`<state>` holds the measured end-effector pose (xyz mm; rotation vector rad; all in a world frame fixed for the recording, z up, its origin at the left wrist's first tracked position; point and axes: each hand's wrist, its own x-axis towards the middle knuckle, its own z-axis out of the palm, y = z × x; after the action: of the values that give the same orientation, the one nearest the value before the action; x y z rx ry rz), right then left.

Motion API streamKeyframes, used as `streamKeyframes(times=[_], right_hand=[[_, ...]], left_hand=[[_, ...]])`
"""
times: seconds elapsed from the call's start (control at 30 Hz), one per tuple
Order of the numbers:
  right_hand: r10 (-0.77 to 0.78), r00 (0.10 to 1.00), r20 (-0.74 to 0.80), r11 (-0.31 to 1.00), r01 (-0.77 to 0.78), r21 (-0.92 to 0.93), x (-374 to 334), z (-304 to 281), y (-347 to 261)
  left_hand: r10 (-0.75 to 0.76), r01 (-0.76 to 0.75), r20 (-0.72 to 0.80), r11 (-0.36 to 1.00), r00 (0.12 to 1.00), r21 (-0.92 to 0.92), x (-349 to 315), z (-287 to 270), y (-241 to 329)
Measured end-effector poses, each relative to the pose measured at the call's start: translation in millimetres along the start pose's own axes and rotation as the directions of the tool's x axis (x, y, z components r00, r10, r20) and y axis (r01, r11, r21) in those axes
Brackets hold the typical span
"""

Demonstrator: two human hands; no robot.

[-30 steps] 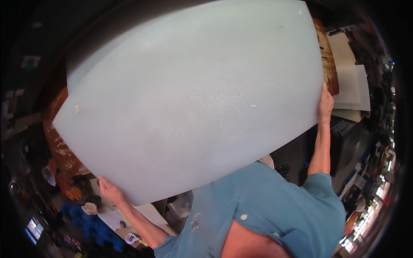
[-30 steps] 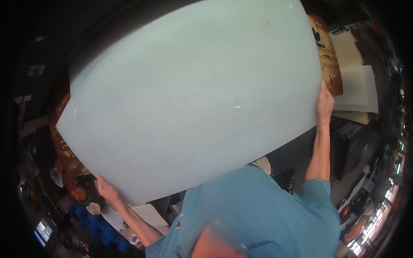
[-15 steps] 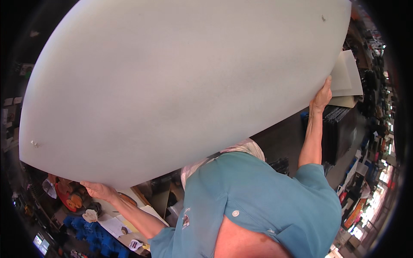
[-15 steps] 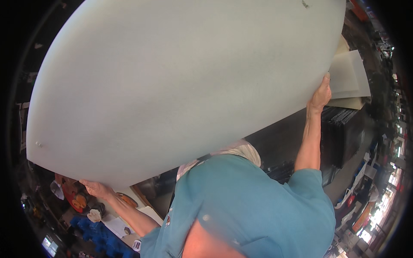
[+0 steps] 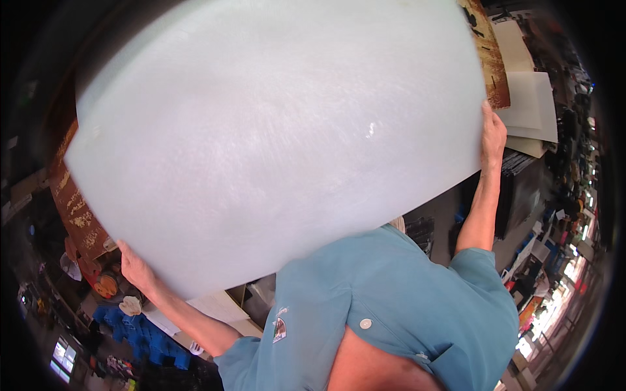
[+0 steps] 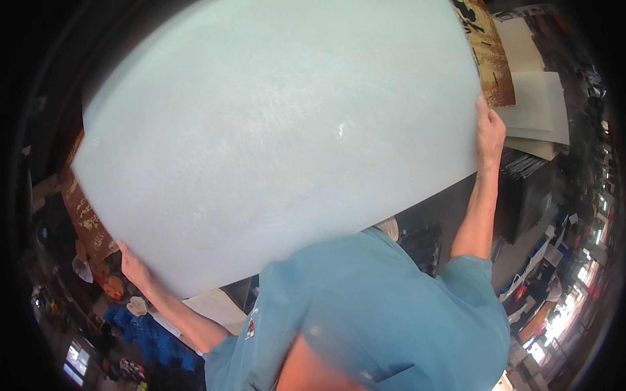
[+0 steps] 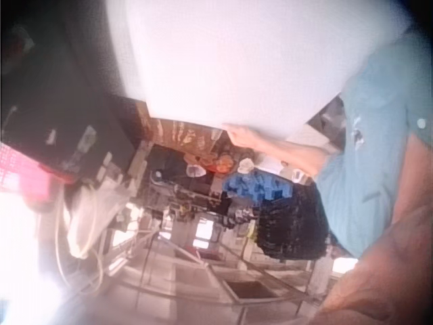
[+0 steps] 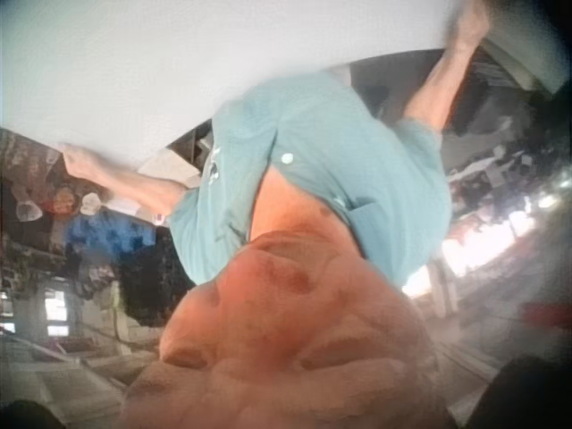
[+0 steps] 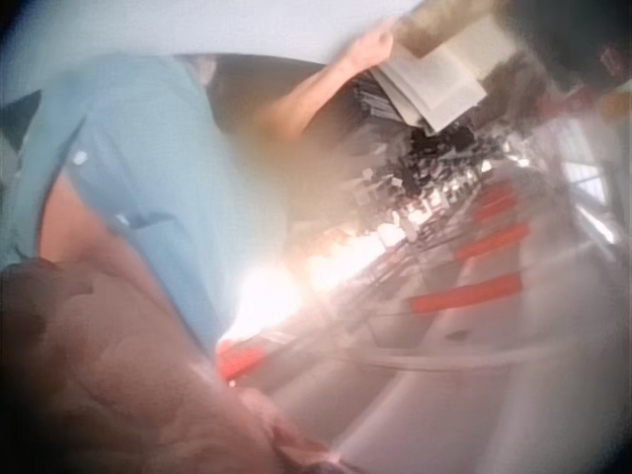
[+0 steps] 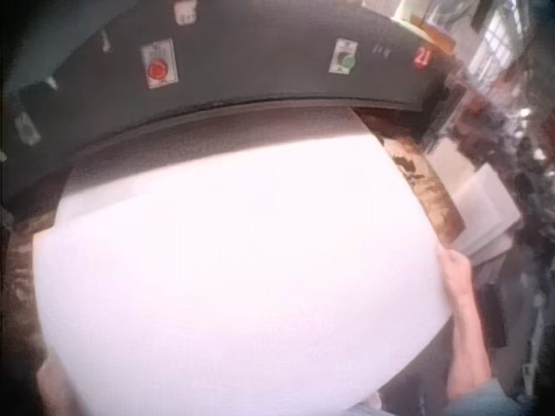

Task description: The person writes on a notepad, tears off a sheet, and places it on a stack of wrapped items. They then handle wooden shoe lasts, a black rubber sheet, and a large white sheet, arranging them on a workbench.

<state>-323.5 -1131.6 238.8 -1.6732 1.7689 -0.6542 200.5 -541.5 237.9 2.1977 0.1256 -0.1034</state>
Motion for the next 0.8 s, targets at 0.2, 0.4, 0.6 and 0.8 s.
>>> streamKeyframes(times=[0.2, 0.4, 0.6, 0.8], right_hand=[[0.072, 0.997, 0.034, 0.956, -0.059, -0.286, -1, 12, 10], [0.096, 0.995, 0.031, 0.943, -0.081, -0.323, -6, 15, 10], [0.126, 0.991, 0.044, 0.896, -0.094, -0.434, -7, 17, 2], [0.127, 0.988, 0.088, 0.897, -0.076, -0.435, -3, 18, 6]], left_hand=[[-0.112, 0.093, 0.091, 0.978, 0.989, 0.187, 17, 0, -22], [-0.047, 0.03, 0.04, 0.933, 0.998, 0.36, 5, 9, -16], [0.414, -0.262, -0.049, 0.659, 0.909, 0.705, -25, 36, -3], [0.33, -0.172, -0.125, 0.736, 0.936, 0.655, -19, 43, -6]])
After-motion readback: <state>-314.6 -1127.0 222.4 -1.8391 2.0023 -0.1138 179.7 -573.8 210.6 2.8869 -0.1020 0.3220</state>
